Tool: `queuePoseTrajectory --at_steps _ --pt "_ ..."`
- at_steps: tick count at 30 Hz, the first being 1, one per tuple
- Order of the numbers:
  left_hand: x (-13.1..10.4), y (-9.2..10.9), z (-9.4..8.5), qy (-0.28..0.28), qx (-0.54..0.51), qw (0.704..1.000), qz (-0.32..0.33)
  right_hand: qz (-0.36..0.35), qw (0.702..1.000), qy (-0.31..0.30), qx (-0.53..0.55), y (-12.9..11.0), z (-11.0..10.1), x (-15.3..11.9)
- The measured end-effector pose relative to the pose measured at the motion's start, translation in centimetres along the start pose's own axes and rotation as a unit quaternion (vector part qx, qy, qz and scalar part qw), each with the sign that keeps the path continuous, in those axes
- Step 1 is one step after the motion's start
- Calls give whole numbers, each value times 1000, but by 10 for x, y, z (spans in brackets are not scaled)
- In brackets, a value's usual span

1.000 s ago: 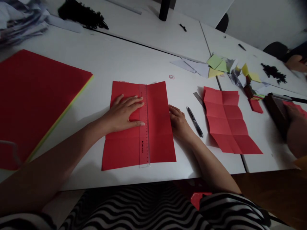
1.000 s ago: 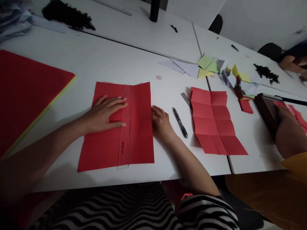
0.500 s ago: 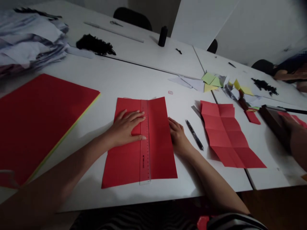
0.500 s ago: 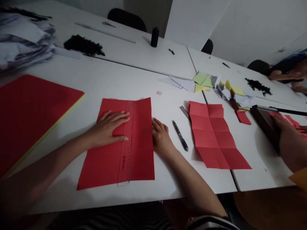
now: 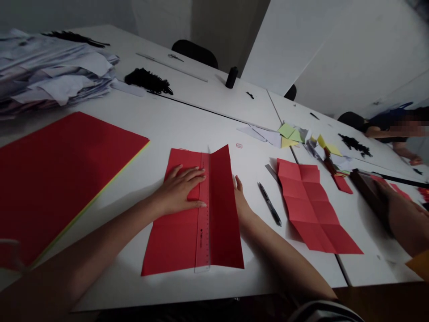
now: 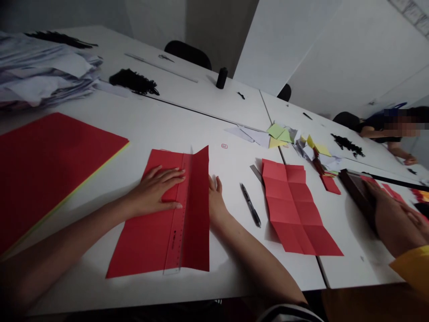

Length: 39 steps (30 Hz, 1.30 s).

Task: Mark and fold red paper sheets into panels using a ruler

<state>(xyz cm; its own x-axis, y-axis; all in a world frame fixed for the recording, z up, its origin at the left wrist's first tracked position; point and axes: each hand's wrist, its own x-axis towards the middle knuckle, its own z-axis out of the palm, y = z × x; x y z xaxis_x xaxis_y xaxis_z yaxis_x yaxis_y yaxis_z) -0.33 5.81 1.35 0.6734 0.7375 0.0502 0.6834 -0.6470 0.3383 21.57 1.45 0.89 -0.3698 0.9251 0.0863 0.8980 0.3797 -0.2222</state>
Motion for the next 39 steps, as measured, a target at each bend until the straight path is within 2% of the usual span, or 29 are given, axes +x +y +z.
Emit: queuePoseTrajectory --at_steps 13,18,25,29,39 --pt "0 4 -2 15 -9 1000 8 3 1000 0 8 -20 3 11" --pt "0 4 -3 14 0 1000 5 -29 999 19 33 -11 1 21" --pt "0 3 -5 4 9 1000 3 -3 993 74 88 -1 -3 37" --pt "0 2 -4 11 3 1000 3 18 991 105 81 2 3 52" --pt "-2 -1 -3 14 -16 1000 -11 50 989 132 44 4 7 88"
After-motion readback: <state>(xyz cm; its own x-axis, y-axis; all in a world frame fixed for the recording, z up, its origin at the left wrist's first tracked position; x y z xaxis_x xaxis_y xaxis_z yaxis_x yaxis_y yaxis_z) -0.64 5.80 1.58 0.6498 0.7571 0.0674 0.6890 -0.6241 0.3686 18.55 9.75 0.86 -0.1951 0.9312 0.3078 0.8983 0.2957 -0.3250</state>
